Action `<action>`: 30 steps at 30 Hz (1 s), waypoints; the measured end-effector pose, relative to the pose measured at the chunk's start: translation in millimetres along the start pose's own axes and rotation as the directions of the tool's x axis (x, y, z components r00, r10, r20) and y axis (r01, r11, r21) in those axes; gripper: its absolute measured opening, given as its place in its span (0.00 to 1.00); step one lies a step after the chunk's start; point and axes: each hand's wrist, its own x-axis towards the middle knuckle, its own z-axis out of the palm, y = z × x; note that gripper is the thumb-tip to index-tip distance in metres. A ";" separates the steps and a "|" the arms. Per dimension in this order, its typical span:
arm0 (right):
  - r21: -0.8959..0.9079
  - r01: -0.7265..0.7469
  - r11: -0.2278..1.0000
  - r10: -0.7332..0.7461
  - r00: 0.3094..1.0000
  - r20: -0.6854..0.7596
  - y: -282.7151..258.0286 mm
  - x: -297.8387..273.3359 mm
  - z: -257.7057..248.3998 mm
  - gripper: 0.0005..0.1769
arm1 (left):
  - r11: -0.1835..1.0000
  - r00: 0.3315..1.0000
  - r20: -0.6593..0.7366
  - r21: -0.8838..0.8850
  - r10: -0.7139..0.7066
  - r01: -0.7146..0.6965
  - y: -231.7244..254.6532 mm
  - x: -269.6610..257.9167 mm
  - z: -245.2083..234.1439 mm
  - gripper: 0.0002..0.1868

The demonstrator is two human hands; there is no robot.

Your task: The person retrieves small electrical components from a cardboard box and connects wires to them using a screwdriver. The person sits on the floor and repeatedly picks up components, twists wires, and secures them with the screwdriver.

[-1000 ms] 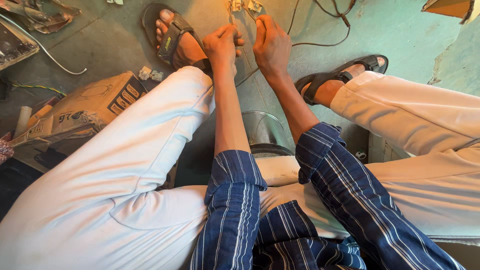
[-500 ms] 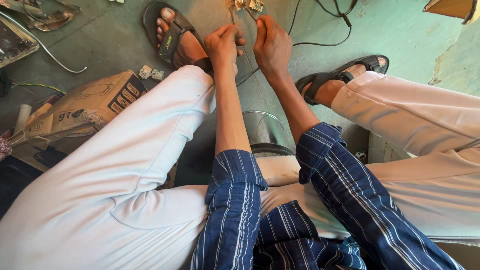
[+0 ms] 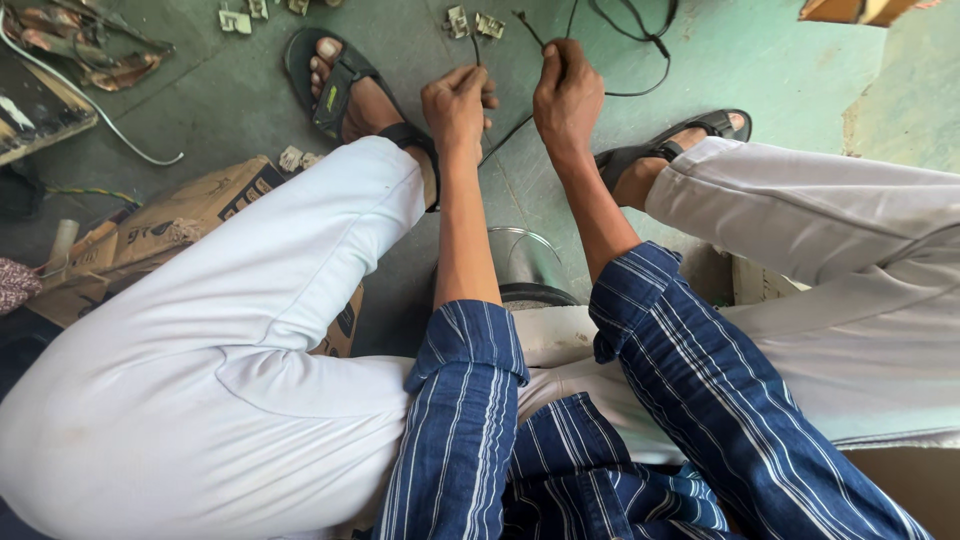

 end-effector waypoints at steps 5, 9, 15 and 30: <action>-0.022 -0.004 1.000 0.005 1.000 0.013 9.2 -1.5 -7.2 0.08 | 0.992 0.999 -0.030 0.130 0.010 -0.006 1.6 -19.8 15.0 0.11; 0.009 -0.049 0.999 0.049 0.997 0.055 8.9 0.4 -6.5 0.09 | 0.982 0.998 -0.058 0.187 -0.010 0.021 6.7 -25.4 16.1 0.11; 0.042 0.033 0.999 -0.036 0.997 0.062 11.1 4.0 -3.7 0.08 | 0.974 0.995 -0.079 0.214 -0.055 0.071 10.3 -26.7 18.3 0.11; -0.006 0.205 0.979 -0.203 0.974 0.101 0.2 12.5 -3.4 0.05 | 0.958 0.992 -0.081 0.260 -0.100 0.118 5.5 -21.6 19.7 0.11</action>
